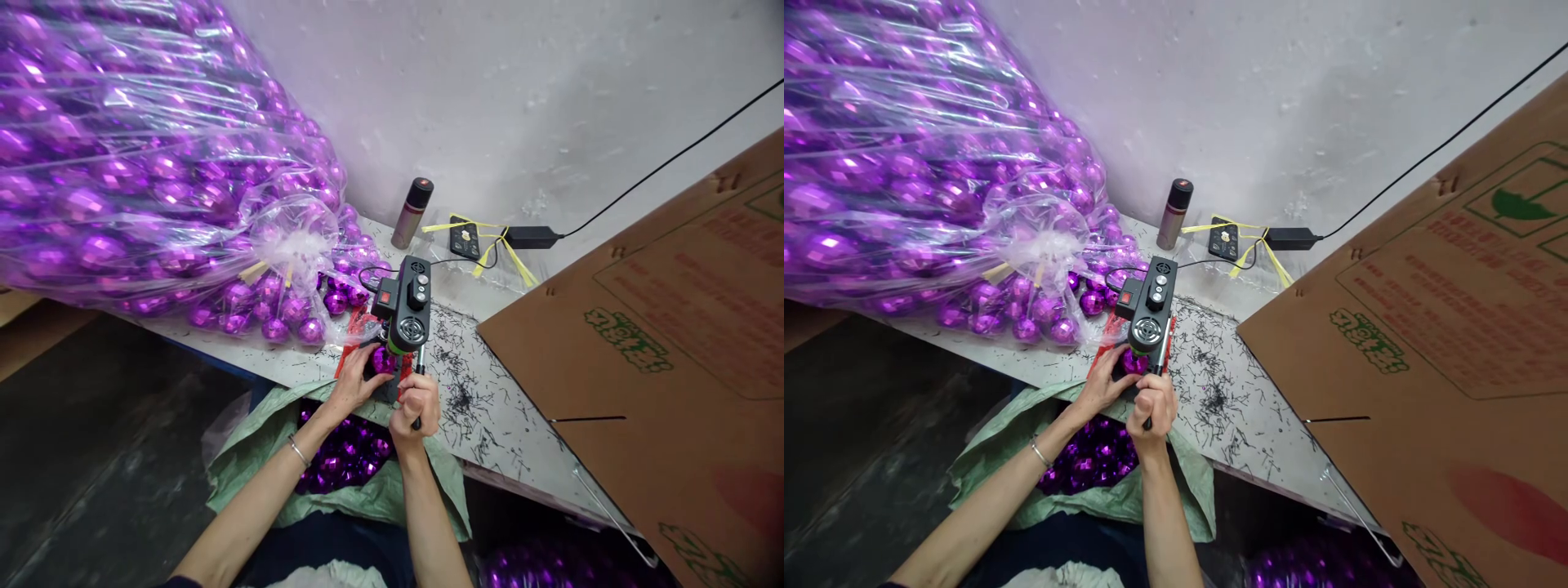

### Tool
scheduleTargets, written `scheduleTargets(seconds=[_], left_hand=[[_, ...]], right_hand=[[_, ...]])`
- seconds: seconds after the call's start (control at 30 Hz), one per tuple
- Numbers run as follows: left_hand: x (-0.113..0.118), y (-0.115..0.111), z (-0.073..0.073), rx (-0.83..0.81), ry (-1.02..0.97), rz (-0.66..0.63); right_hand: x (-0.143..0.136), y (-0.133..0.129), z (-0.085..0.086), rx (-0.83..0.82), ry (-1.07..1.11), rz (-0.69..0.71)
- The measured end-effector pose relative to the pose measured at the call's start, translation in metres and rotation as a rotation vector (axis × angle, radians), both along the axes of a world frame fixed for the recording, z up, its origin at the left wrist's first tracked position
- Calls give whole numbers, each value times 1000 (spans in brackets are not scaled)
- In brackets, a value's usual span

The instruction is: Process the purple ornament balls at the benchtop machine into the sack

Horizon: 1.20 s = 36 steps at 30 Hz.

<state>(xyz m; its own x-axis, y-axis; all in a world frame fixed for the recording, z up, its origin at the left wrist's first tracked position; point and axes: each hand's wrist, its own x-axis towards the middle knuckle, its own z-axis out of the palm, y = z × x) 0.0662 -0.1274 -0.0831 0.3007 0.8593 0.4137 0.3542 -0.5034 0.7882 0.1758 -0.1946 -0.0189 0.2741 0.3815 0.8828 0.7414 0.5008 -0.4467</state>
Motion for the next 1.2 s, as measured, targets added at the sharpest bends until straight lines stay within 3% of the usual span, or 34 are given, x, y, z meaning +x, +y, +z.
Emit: scheduleTargets(seconds=[0.57,0.67,0.77,0.9,1.07,1.13,1.2], left_hand=[[2,1,3,-64,-35,-3],[2,2,7,-72,-26,-5],[1,2,11,-62,-7,-5],[-10,-19,9,58,15,-23],[-40,-63,2,214,154,-104],[-49,-59,9,240,191,-83],[-54,-34,23,256,213,5]], right_hand=[[-2,4,-5,24,-2,32],[-4,1,16,11,30,55],[-5,-1,52,-84,130,41],[-5,-4,81,-175,169,46],[-4,-8,67,-141,83,58],[-4,-9,59,-125,62,59],[-5,-9,55,-110,60,52]])
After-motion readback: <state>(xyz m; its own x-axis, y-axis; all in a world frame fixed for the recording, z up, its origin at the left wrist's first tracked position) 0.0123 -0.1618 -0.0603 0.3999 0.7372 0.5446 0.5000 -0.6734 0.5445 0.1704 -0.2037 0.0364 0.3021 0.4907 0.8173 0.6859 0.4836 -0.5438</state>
